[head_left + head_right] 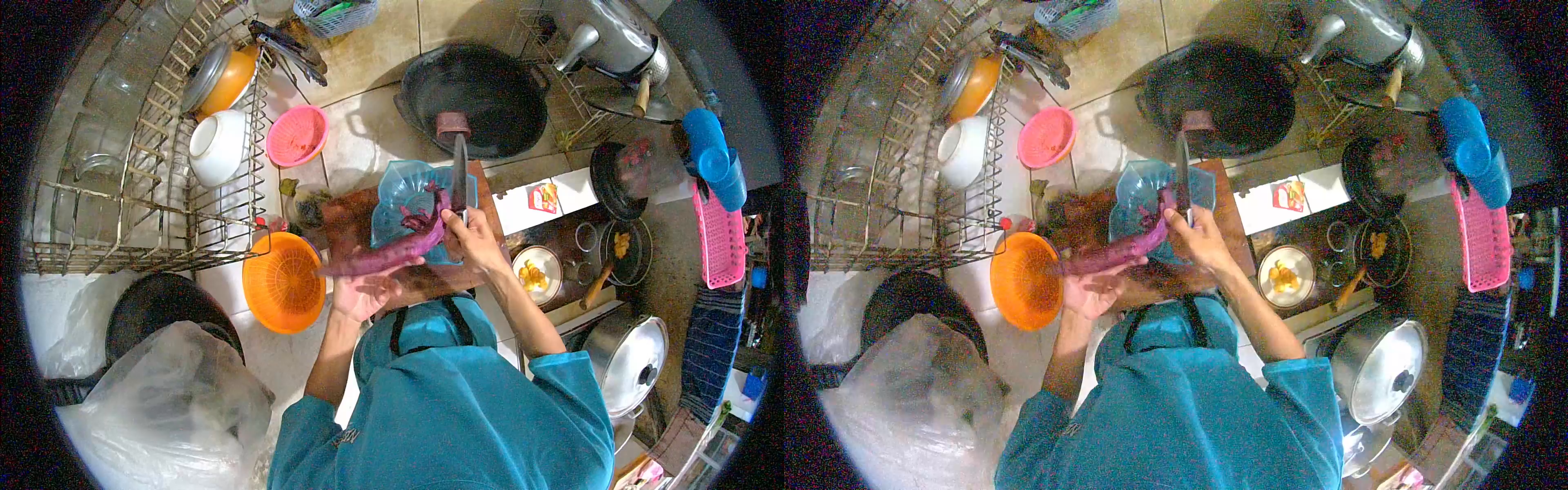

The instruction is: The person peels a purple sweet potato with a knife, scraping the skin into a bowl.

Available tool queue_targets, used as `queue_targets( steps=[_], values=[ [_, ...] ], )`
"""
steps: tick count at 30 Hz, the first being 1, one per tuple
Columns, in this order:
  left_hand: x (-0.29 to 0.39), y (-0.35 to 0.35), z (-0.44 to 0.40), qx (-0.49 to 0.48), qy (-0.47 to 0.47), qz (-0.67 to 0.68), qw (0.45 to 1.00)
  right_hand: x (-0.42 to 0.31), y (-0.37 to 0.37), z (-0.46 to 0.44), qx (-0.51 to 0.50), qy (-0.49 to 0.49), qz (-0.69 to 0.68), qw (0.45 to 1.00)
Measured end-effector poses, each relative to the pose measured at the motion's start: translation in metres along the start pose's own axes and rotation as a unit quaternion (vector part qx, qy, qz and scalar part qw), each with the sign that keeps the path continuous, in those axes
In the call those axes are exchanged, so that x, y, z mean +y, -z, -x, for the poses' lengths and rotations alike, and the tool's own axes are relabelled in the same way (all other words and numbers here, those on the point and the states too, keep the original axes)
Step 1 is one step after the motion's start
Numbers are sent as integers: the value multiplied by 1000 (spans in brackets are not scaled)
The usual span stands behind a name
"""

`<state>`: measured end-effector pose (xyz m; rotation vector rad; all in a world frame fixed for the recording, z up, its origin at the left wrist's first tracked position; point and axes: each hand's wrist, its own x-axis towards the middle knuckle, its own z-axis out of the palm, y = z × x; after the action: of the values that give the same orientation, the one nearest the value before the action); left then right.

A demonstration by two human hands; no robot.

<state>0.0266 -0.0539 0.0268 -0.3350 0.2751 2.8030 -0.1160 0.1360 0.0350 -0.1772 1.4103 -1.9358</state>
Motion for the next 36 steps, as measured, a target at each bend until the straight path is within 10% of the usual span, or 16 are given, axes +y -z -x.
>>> queue_targets(
  steps=[4, 8, 11, 26, 36],
  values=[
    [-4, 11, -2, -99, -115, -96, 984, 6, -11, -2, 70, 20, -6, 997],
    [-32, -19, -28, 21, -463, -307, 831, 24, -14, -5, 77, 20, -22, 997],
    [-25, -30, -36, 79, -521, -312, 790, 36, -19, -1, 33, 9, -6, 999],
    [8, -75, -41, 177, -546, -369, 731, -6, -28, 40, 2, 142, 552, 822],
    [4, -78, -42, 217, -562, -387, 698, 18, -40, 36, -3, 199, 549, 812]
  ],
)
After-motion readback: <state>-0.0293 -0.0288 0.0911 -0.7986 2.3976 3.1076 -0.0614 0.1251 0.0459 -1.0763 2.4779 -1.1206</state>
